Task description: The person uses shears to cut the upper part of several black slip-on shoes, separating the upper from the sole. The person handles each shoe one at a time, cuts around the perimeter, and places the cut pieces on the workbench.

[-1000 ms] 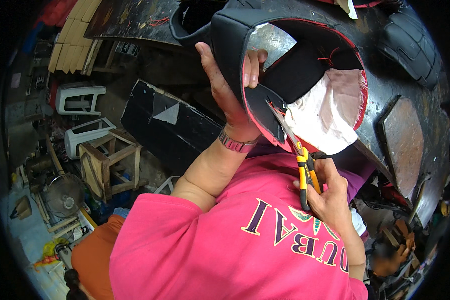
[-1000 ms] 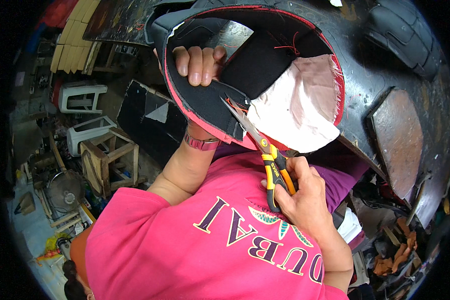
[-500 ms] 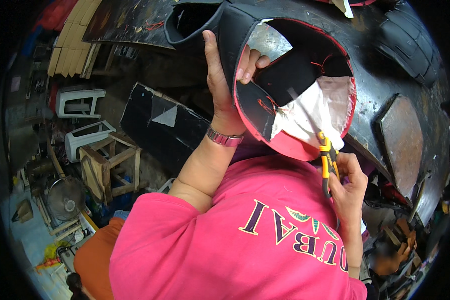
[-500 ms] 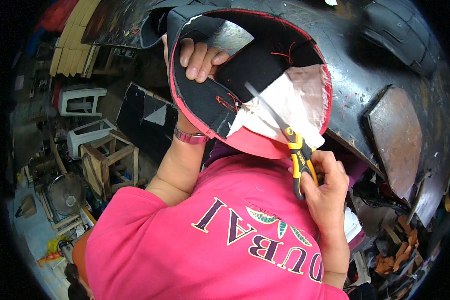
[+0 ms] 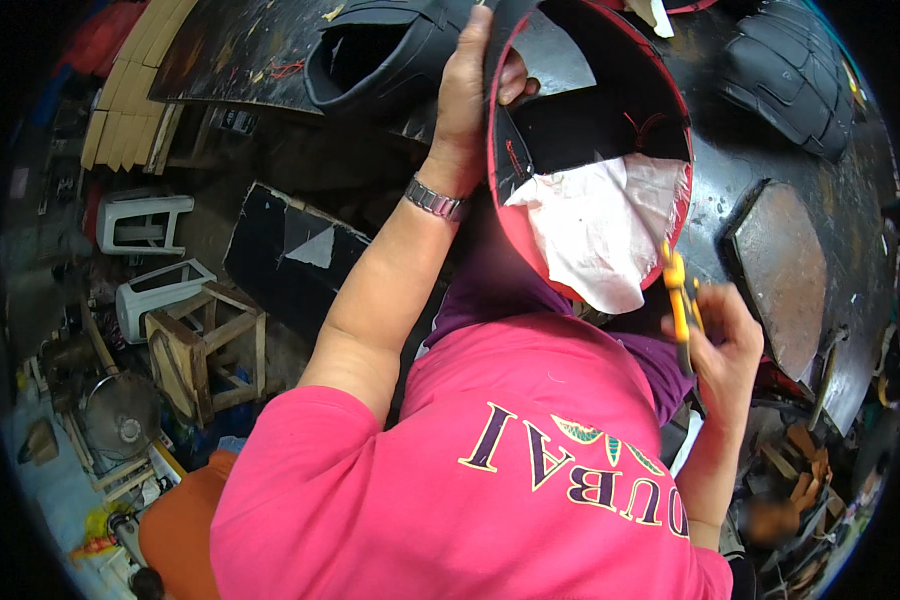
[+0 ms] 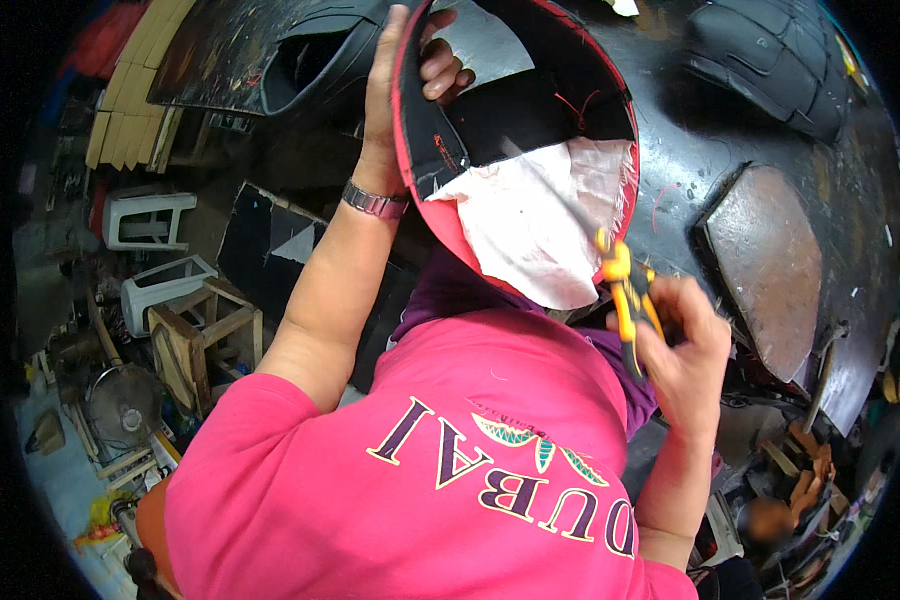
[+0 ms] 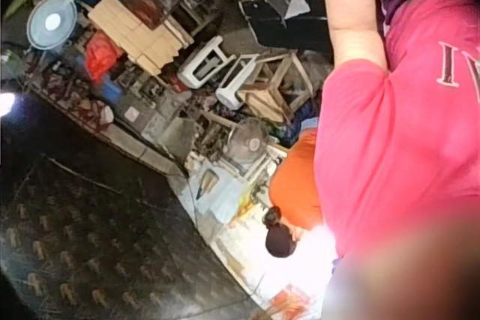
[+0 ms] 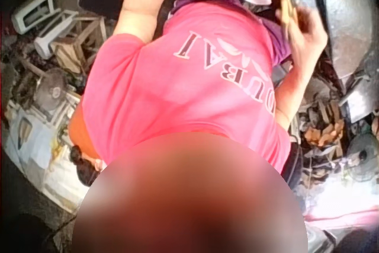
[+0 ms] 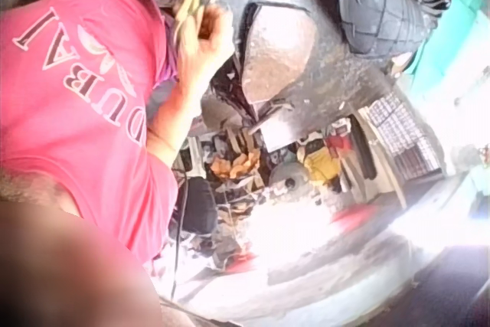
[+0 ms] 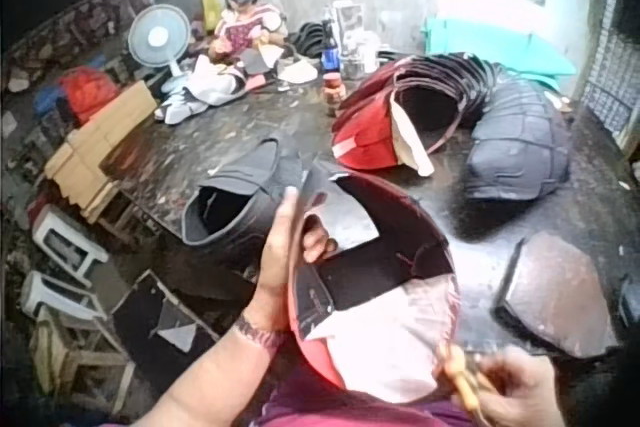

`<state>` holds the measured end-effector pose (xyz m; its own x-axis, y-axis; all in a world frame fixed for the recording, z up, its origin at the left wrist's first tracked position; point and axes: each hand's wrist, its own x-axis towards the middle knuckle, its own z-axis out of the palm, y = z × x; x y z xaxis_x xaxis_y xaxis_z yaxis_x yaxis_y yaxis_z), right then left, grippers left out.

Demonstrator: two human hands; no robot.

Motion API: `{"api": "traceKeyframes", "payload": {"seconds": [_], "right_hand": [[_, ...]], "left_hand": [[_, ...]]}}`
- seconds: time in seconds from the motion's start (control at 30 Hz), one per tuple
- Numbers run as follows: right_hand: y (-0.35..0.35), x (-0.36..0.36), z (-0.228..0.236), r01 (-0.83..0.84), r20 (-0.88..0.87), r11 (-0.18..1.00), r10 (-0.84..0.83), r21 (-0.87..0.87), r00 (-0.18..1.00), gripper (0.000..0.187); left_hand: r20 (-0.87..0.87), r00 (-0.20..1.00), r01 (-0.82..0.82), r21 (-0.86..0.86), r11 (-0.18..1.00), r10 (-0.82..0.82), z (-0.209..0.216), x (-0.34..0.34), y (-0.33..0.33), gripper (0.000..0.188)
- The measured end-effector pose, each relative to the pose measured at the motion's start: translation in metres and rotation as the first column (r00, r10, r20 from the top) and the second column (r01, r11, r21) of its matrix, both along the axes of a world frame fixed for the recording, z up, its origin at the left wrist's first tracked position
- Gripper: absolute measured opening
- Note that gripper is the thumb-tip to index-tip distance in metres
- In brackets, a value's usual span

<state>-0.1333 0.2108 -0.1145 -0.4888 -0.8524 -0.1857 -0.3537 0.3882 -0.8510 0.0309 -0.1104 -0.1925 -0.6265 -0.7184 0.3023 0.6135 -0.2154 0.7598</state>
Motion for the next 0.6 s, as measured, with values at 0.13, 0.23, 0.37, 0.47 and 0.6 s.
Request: {"api": "traceKeyframes", "payload": {"seconds": [0.13, 0.23, 0.37, 0.47, 0.6], "right_hand": [[-0.029, 0.006, -0.011, -0.016, -0.648, 0.990, 0.102, 0.137, 0.755, 0.024], [-0.034, 0.009, -0.008, -0.004, -0.621, 0.979, 0.133, 0.204, 0.772, 0.025], [-0.037, 0.014, -0.005, -0.022, -0.663, 0.964, 0.199, 0.265, 0.721, 0.026], [-0.039, 0.016, -0.002, -0.027, -0.649, 0.957, 0.217, 0.289, 0.729, 0.027], [-0.042, 0.018, 0.001, -0.004, -0.629, 0.944, 0.222, 0.329, 0.745, 0.026]], "left_hand": [[0.406, 0.658, -0.527, -0.353, 0.773, 0.634, 0.028, 0.002, 0.013, 0.029], [0.014, 0.697, -0.243, -0.936, 0.255, 0.717, 0.066, 0.028, 0.028, 0.039], [0.403, 0.689, 0.439, -0.893, 0.094, 0.603, 0.088, 0.058, 0.059, 0.031], [0.497, 0.578, 0.575, -0.811, 0.109, 0.647, 0.088, 0.066, 0.058, 0.030], [0.474, 0.614, 0.553, -0.829, 0.085, 0.631, 0.079, 0.076, 0.059, 0.025]]}}
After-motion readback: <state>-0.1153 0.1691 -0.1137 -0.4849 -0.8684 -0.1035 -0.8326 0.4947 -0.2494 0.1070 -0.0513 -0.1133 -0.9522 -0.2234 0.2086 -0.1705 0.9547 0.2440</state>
